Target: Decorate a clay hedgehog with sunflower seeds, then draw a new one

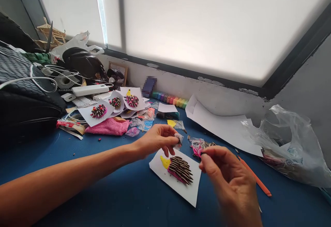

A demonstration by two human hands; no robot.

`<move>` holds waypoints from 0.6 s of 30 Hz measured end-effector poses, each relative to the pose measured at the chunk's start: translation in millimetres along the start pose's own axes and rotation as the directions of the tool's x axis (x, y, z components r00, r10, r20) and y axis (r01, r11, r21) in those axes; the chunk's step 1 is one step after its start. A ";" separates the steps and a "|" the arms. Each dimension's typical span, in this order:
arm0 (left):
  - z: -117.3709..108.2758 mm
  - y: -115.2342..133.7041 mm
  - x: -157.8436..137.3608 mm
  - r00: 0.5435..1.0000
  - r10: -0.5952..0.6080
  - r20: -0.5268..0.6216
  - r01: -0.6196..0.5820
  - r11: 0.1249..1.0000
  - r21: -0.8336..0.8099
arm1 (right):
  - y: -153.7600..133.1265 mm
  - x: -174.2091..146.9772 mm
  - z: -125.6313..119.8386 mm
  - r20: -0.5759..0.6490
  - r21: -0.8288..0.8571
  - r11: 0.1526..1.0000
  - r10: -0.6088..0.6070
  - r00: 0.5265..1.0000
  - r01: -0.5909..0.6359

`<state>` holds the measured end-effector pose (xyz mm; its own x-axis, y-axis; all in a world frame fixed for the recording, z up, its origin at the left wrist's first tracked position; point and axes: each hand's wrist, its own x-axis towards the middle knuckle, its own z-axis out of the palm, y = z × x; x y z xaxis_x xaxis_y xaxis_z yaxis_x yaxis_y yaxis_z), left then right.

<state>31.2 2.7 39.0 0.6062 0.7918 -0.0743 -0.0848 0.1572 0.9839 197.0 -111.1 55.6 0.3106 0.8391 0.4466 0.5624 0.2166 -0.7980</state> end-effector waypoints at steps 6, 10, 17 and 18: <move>-28.8 -4.5 16.9 0.998 0.000 -0.069 0.013 0.982 0.187 | 8.3 14.5 -6.6 0.143 0.135 0.964 0.210 0.967 -0.230; -37.2 -16.3 25.2 0.993 -0.005 -0.122 0.040 0.958 0.283 | 2.1 13.6 -2.2 0.223 0.067 0.939 0.316 0.922 -0.338; -47.5 -16.3 27.8 0.969 0.073 -0.238 0.035 0.907 0.419 | -6.0 12.9 0.9 0.187 0.047 0.880 0.457 0.870 -0.472; -47.1 -12.5 25.8 0.961 0.103 -0.258 0.021 0.900 0.436 | -4.4 14.9 0.1 0.182 0.057 0.872 0.469 0.864 -0.485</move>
<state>10.6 49.0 17.0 0.3692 0.9293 -0.0125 0.2813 -0.0990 0.9545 199.0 -99.5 65.7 0.3928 0.9175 -0.0619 0.2963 -0.1900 -0.9360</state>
